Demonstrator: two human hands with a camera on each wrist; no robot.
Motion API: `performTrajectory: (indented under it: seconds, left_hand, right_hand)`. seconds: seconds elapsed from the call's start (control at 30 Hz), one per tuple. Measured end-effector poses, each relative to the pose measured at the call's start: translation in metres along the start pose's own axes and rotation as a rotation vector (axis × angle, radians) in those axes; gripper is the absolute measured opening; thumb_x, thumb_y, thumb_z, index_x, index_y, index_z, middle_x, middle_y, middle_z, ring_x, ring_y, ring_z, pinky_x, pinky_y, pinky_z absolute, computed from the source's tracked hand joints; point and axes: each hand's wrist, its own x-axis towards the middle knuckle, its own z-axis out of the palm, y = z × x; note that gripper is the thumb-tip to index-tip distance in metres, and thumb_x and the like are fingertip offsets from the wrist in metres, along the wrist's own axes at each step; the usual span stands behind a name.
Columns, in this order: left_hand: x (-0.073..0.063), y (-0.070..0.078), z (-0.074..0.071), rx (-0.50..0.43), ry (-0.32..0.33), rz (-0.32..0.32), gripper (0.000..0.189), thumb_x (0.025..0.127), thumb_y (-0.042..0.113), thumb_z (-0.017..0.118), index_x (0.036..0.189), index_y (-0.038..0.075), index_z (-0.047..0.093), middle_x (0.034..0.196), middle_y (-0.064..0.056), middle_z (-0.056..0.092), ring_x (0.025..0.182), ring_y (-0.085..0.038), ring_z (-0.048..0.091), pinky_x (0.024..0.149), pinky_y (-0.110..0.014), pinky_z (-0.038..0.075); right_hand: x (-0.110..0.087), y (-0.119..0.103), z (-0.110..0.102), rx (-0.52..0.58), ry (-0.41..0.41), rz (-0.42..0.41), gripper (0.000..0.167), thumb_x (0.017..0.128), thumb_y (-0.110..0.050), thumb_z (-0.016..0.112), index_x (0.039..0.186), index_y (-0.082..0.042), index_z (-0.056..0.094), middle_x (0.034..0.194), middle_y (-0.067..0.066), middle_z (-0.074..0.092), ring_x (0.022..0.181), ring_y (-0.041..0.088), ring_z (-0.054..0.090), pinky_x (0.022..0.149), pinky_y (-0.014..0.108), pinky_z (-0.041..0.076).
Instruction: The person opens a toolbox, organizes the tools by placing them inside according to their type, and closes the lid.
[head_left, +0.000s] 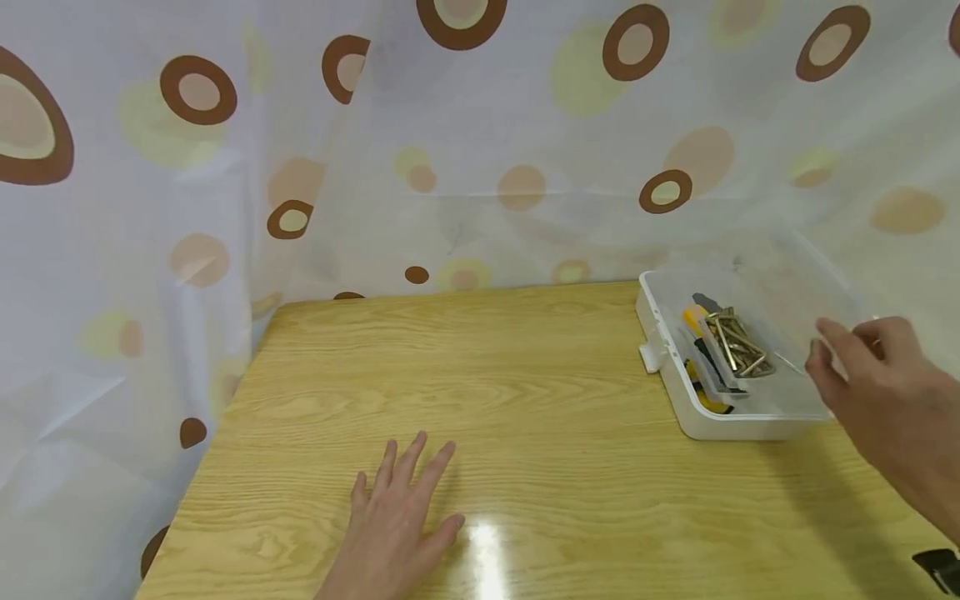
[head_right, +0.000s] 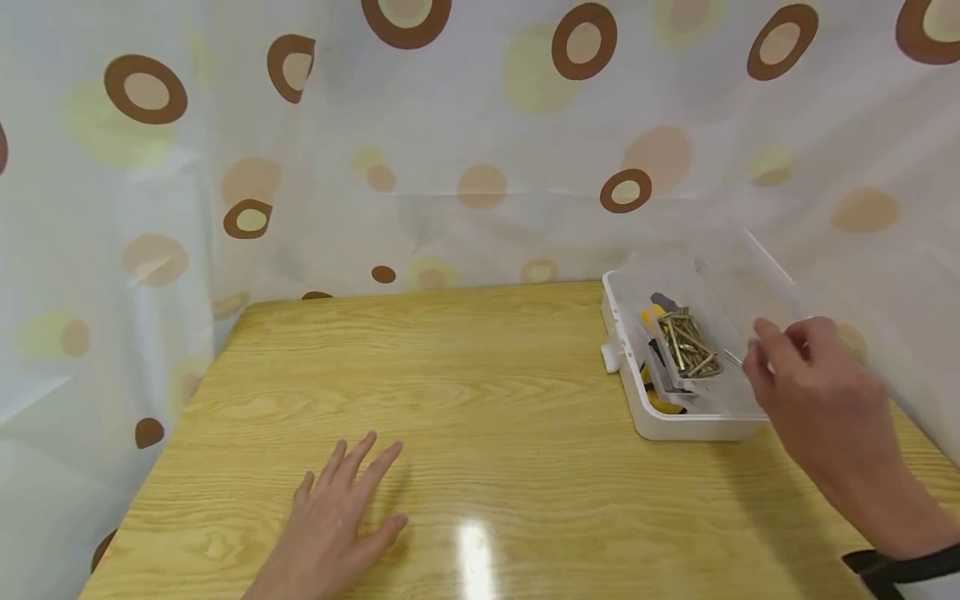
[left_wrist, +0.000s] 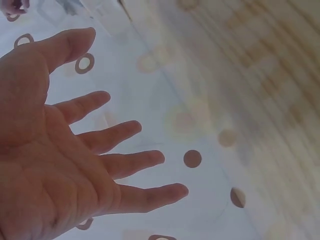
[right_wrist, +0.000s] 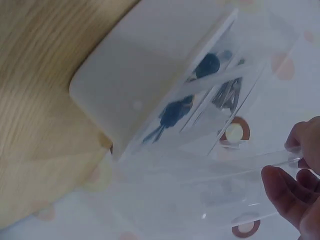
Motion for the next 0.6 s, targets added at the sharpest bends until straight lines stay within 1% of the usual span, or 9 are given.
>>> performTrajectory:
  seconds: [0.07, 0.1, 0.13, 0.2, 0.3, 0.33, 0.4, 0.53, 0.6]
  left_hand:
    - [0.0, 0.002, -0.001, 0.0, -0.008, -0.005, 0.075, 0.088, 0.041, 0.077, 0.153, 0.024, 0.045, 0.159, -0.018, 0.043, 0.141, -0.058, 0.039, 0.092, -0.087, 0.035]
    - [0.0, 0.002, -0.002, 0.0, -0.013, -0.007, 0.075, 0.088, 0.041, 0.077, 0.153, 0.024, 0.045, 0.159, -0.017, 0.043, 0.142, -0.058, 0.039, 0.093, -0.087, 0.035]
    - [0.0, 0.003, -0.003, 0.0, -0.015, -0.006, 0.076, 0.088, 0.041, 0.078, 0.153, 0.024, 0.045, 0.159, -0.017, 0.043, 0.142, -0.058, 0.039, 0.093, -0.087, 0.035]
    - [0.0, 0.005, -0.004, 0.003, -0.023, -0.004, 0.076, 0.087, 0.042, 0.078, 0.153, 0.025, 0.045, 0.16, -0.016, 0.043, 0.142, -0.057, 0.04, 0.094, -0.087, 0.034]
    - [0.001, 0.007, -0.007, 0.004, -0.04, 0.017, 0.074, 0.089, 0.042, 0.076, 0.153, 0.025, 0.046, 0.16, -0.016, 0.043, 0.143, -0.055, 0.04, 0.095, -0.086, 0.035]
    - [0.002, 0.008, -0.008, -0.001, -0.044, 0.03, 0.072, 0.089, 0.043, 0.075, 0.153, 0.024, 0.046, 0.16, -0.016, 0.043, 0.143, -0.055, 0.041, 0.095, -0.086, 0.035]
    - [0.006, 0.012, -0.011, -0.01, -0.056, 0.062, 0.07, 0.091, 0.043, 0.074, 0.153, 0.024, 0.047, 0.159, -0.016, 0.044, 0.143, -0.054, 0.041, 0.096, -0.085, 0.036]
    - [0.02, 0.025, -0.019, -0.066, -0.104, 0.161, 0.063, 0.096, 0.044, 0.068, 0.152, 0.025, 0.047, 0.158, -0.013, 0.047, 0.143, -0.047, 0.045, 0.1, -0.076, 0.042]
    - [0.034, 0.034, -0.022, -0.111, -0.155, 0.212, 0.059, 0.098, 0.044, 0.065, 0.152, 0.025, 0.048, 0.155, -0.008, 0.051, 0.141, -0.038, 0.051, 0.102, -0.067, 0.046]
  right_hand:
    - [-0.001, -0.013, 0.002, 0.051, -0.013, -0.056, 0.043, 0.111, -0.016, 0.033, 0.101, 0.009, 0.066, 0.09, 0.028, 0.054, 0.064, 0.038, 0.053, 0.04, 0.045, 0.042]
    - [-0.001, -0.02, 0.005, 0.124, 0.004, -0.048, 0.046, 0.112, -0.023, 0.033, 0.102, 0.007, 0.067, 0.086, 0.028, 0.053, 0.058, 0.035, 0.05, 0.036, 0.044, 0.038]
    - [-0.003, -0.027, 0.009, 0.179, 0.043, -0.042, 0.045, 0.11, -0.026, 0.035, 0.102, 0.004, 0.067, 0.082, 0.027, 0.051, 0.054, 0.031, 0.047, 0.034, 0.043, 0.036]
    - [-0.006, -0.037, 0.015, 0.228, 0.056, -0.072, 0.042, 0.109, -0.026, 0.037, 0.101, 0.002, 0.067, 0.08, 0.024, 0.051, 0.05, 0.025, 0.042, 0.035, 0.037, 0.031]
    - [-0.013, -0.047, 0.023, 0.263, 0.043, -0.118, 0.042, 0.11, -0.026, 0.035, 0.101, 0.002, 0.066, 0.079, 0.022, 0.051, 0.049, 0.024, 0.039, 0.037, 0.036, 0.031]
    - [-0.015, -0.049, 0.025, 0.272, 0.034, -0.13, 0.043, 0.11, -0.026, 0.035, 0.101, 0.002, 0.067, 0.079, 0.022, 0.052, 0.049, 0.025, 0.041, 0.038, 0.037, 0.033]
    - [-0.019, -0.053, 0.028, 0.3, -0.028, -0.164, 0.05, 0.11, -0.03, 0.033, 0.101, 0.003, 0.069, 0.08, 0.021, 0.053, 0.051, 0.026, 0.044, 0.04, 0.038, 0.037]
    - [-0.027, -0.062, 0.032, 0.366, -0.107, -0.193, 0.057, 0.11, -0.036, 0.031, 0.097, -0.001, 0.074, 0.085, 0.016, 0.056, 0.054, 0.017, 0.041, 0.044, 0.031, 0.039]
    - [-0.029, -0.063, 0.031, 0.395, -0.075, -0.17, 0.054, 0.109, -0.039, 0.034, 0.095, -0.005, 0.075, 0.084, 0.014, 0.057, 0.055, 0.015, 0.041, 0.045, 0.028, 0.037]
